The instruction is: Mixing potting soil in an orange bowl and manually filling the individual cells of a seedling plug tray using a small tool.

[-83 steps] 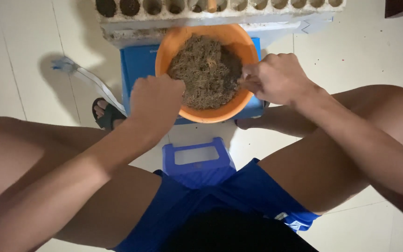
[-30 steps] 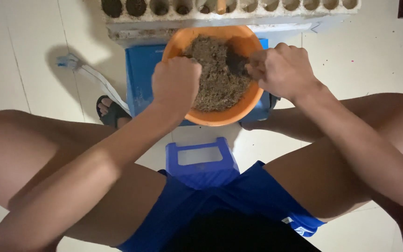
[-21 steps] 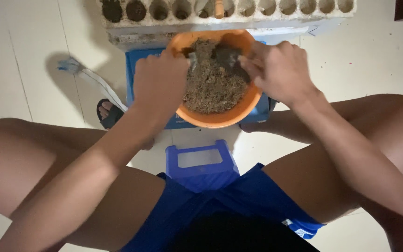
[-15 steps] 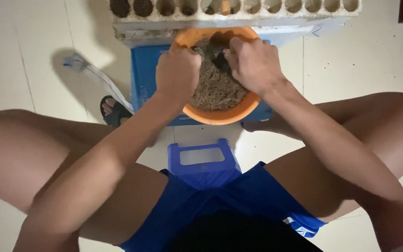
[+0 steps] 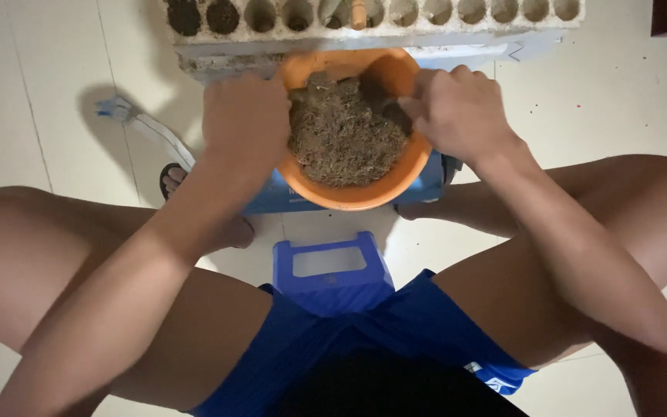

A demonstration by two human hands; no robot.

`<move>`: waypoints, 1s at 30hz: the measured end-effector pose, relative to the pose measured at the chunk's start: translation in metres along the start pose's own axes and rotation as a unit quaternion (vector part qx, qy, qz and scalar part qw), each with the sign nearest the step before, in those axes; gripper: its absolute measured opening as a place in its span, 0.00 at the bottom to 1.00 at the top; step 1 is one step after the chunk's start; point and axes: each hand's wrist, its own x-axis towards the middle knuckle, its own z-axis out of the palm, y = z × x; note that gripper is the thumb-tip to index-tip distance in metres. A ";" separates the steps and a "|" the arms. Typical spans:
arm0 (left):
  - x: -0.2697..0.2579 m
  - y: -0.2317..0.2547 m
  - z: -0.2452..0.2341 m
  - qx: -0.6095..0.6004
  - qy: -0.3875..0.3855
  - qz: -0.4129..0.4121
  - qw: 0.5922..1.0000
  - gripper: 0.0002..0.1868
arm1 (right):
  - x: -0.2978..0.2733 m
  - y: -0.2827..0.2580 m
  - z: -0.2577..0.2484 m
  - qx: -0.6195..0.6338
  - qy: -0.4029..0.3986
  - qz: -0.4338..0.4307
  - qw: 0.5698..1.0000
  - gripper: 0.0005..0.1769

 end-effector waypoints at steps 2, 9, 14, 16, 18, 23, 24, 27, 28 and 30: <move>-0.008 0.004 -0.009 -0.025 0.011 -0.013 1.000 0.13 | 0.001 -0.006 0.003 -0.044 0.036 0.012 0.998 0.20; -0.010 0.030 0.010 -0.014 -0.033 -0.078 0.996 0.29 | 0.037 -0.036 0.050 -0.114 0.025 0.131 0.985 0.14; 0.013 0.039 0.015 0.004 -0.129 -0.073 0.989 0.08 | 0.048 -0.039 0.036 -0.063 -0.060 0.174 0.981 0.18; 0.018 0.040 0.017 0.042 -0.144 -0.059 0.987 0.25 | 0.048 -0.041 0.024 -0.038 -0.097 0.191 0.976 0.21; 0.021 0.037 0.014 -0.005 -0.150 -0.063 0.987 0.14 | 0.049 -0.043 0.017 -0.005 -0.121 0.191 0.974 0.21; 0.027 0.037 -0.006 -0.024 -0.161 -0.087 0.983 0.09 | 0.052 -0.036 -0.001 -0.028 -0.116 0.229 0.966 0.17; 0.025 0.040 -0.011 -0.037 -0.153 -0.097 0.983 0.30 | 0.045 -0.031 -0.004 -0.043 -0.104 0.230 0.967 0.16; 0.027 0.044 -0.007 -0.017 -0.156 -0.110 0.981 0.29 | 0.040 -0.047 -0.008 -0.060 -0.165 0.240 0.955 0.19; 0.029 0.047 -0.007 -0.015 -0.156 -0.110 0.982 0.29 | 0.044 -0.047 -0.006 -0.058 -0.166 0.241 0.955 0.19; 0.031 0.051 -0.005 -0.044 -0.177 -0.092 0.979 0.21 | 0.052 -0.049 -0.001 0.006 -0.190 0.240 0.952 0.17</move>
